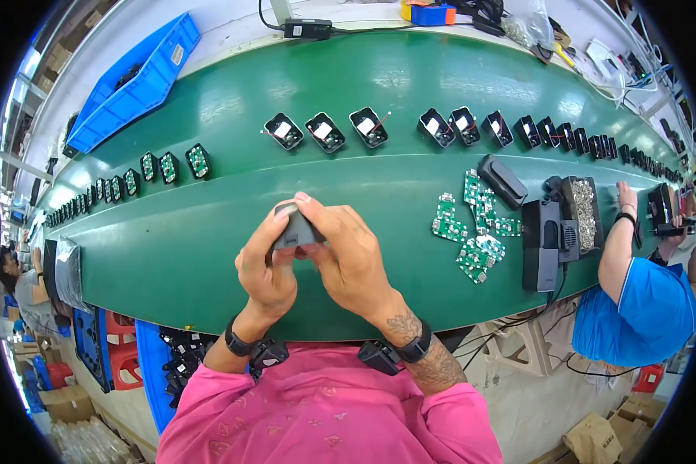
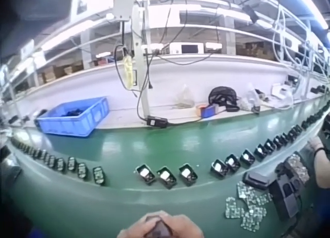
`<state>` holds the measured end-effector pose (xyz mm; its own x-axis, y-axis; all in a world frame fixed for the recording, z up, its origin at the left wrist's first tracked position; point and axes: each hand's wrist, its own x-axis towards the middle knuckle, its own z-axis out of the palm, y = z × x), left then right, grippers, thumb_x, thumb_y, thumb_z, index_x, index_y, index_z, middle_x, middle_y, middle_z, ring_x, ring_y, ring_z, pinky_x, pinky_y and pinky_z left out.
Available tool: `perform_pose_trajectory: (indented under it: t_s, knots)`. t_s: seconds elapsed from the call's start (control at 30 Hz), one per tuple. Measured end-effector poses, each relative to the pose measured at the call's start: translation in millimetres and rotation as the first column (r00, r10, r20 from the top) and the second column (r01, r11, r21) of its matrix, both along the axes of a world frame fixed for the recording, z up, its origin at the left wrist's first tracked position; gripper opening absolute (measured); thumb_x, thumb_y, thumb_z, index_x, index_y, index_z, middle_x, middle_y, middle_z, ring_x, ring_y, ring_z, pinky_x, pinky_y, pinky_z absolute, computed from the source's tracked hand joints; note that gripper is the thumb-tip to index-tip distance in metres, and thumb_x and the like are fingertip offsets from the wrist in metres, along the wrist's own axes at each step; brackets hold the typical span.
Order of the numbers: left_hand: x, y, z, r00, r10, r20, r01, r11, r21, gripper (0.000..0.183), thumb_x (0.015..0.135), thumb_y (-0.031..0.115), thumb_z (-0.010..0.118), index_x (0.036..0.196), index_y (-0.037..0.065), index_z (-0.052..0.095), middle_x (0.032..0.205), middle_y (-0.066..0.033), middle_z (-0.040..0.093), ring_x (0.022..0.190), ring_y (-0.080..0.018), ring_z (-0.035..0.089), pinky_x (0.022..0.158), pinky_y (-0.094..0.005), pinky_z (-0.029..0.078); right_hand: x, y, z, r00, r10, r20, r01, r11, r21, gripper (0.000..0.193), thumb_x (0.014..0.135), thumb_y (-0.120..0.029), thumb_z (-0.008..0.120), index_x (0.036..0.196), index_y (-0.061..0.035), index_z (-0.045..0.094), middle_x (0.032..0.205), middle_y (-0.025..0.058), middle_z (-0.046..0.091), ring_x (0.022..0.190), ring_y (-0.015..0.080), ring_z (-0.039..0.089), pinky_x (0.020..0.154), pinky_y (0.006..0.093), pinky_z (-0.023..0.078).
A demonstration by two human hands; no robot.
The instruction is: Assembling electronic circuit boards into black plastic enclosures on a production line.
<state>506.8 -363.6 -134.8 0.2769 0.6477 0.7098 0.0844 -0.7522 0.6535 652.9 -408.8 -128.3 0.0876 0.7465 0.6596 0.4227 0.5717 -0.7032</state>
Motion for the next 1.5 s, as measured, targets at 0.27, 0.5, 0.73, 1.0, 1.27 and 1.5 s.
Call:
perform_pose_trajectory:
  t_s: [0.27,0.5,0.73,1.0,1.27,1.5]
  knots:
    - [-28.6,60.1,32.2,0.995,0.097,-0.006,-0.079,0.770,-0.633,0.031,0.102,0.011,0.048,0.130,0.000,0.055,0.103,-0.0169,0.066,0.056,-0.0216,0.069,0.045,-0.0259,0.055,51.8,-24.4,-7.1,0.904,-0.290,0.313,0.347,0.927,-0.142,0.030,0.087,-0.007,0.070,0.116,-0.0029,0.068,0.112,0.0168,0.067,0.099,0.0334,0.064,0.087,0.0409,0.051]
    - [-40.4,189.9,-9.5,0.952,0.213,-0.220,-0.305,0.729,-0.613,0.033,0.102,0.013,0.048,0.132,-0.001,0.049,0.103,-0.0200,0.064,0.055,-0.0266,0.070,0.045,-0.0309,0.057,129.5,-67.6,-6.4,0.666,-0.360,0.653,0.677,0.659,-0.327,0.048,0.079,-0.005,0.073,0.125,-0.0001,0.061,0.120,0.0168,0.061,0.115,0.0364,0.050,0.099,0.0437,0.043]
    - [-59.7,200.4,-21.0,0.646,0.630,-0.430,-0.569,0.774,0.278,0.047,0.096,0.023,0.062,0.134,-0.002,0.051,0.091,-0.0272,0.067,0.072,-0.0383,0.069,0.066,-0.0455,0.053,139.5,-64.3,-21.7,0.757,-0.340,0.558,0.595,0.711,-0.375,0.043,0.075,-0.003,0.075,0.117,0.0002,0.063,0.107,0.0158,0.060,0.106,0.0359,0.051,0.095,0.0418,0.043]
    - [23.1,172.6,-14.8,0.664,0.337,-0.668,-0.445,0.895,0.010,0.113,0.070,0.034,0.086,0.154,0.000,0.019,0.143,-0.0303,0.046,0.122,-0.0445,0.056,0.099,-0.0471,0.049,147.3,-65.4,-26.0,0.835,-0.268,0.480,0.487,0.766,-0.420,0.025,0.071,-0.003,0.078,0.086,-0.0014,0.060,0.078,0.0106,0.055,0.075,0.0298,0.052,0.071,0.0407,0.042]
    - [35.1,86.1,13.1,0.703,0.102,-0.704,-0.169,0.985,-0.025,0.114,0.064,0.038,0.090,0.152,0.010,0.023,0.119,-0.0194,0.067,0.099,-0.0415,0.067,0.085,-0.0482,0.056,125.3,-69.2,-0.9,0.990,-0.025,-0.139,-0.046,0.872,-0.488,0.020,0.069,-0.003,0.081,0.083,-0.0019,0.066,0.105,0.0104,0.069,0.099,0.0183,0.062,0.081,0.0310,0.048]
    - [28.7,30.8,25.1,0.776,-0.437,-0.456,0.233,0.869,-0.436,0.134,0.061,0.020,0.091,0.159,0.011,0.001,0.122,-0.0218,0.065,0.108,-0.0429,0.065,0.095,-0.0458,0.053,67.1,-23.0,28.8,0.928,0.299,-0.222,-0.372,0.789,-0.490,0.018,0.072,-0.003,0.082,0.081,0.0004,0.066,0.136,0.0147,0.060,0.081,0.0129,0.064,0.066,0.0268,0.050]
